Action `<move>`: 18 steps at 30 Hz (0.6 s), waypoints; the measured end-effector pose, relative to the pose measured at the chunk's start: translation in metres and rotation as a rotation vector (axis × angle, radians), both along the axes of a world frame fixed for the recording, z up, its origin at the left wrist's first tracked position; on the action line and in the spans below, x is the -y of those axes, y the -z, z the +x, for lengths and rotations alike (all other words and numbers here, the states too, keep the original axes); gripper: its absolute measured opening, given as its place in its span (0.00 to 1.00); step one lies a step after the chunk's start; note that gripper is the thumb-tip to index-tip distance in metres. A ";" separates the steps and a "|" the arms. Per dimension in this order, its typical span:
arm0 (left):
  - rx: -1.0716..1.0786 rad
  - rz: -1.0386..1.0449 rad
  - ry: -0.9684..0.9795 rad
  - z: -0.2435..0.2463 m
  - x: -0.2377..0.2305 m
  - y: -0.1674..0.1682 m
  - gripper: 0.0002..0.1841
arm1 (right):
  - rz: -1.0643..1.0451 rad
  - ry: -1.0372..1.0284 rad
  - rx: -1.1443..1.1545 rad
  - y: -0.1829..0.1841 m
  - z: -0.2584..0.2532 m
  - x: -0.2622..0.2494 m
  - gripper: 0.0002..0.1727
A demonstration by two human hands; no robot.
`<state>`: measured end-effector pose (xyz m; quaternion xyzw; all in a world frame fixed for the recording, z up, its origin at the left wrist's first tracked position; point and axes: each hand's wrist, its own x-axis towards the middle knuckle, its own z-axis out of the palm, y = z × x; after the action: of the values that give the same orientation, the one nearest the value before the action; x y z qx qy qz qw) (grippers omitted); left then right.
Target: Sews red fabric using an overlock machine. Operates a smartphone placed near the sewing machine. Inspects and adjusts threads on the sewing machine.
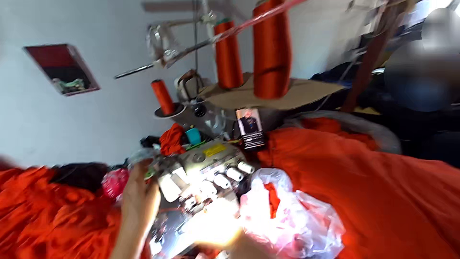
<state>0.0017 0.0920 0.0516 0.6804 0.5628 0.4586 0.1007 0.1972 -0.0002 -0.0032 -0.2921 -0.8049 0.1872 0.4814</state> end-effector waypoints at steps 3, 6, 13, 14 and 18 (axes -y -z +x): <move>-0.160 0.185 0.045 0.012 0.066 0.025 0.13 | 0.114 0.387 -0.002 -0.017 0.098 -0.036 0.12; -0.384 0.080 0.028 0.004 0.084 0.063 0.13 | -0.300 0.614 0.015 -0.029 0.164 -0.066 0.13; -0.135 -0.066 -0.025 -0.003 0.046 0.055 0.10 | -0.822 0.445 0.143 0.004 0.174 -0.147 0.20; -0.102 -0.150 0.002 -0.001 0.041 0.053 0.12 | -0.791 0.420 0.209 0.008 0.167 -0.149 0.18; -0.146 -0.386 0.043 0.008 0.031 0.040 0.13 | -0.571 0.234 0.372 0.010 0.160 -0.152 0.17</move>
<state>0.0098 0.0610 0.0120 0.6916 0.6314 0.2895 0.1980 0.3576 0.1516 -0.0131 -0.5341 -0.7551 0.2917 0.2440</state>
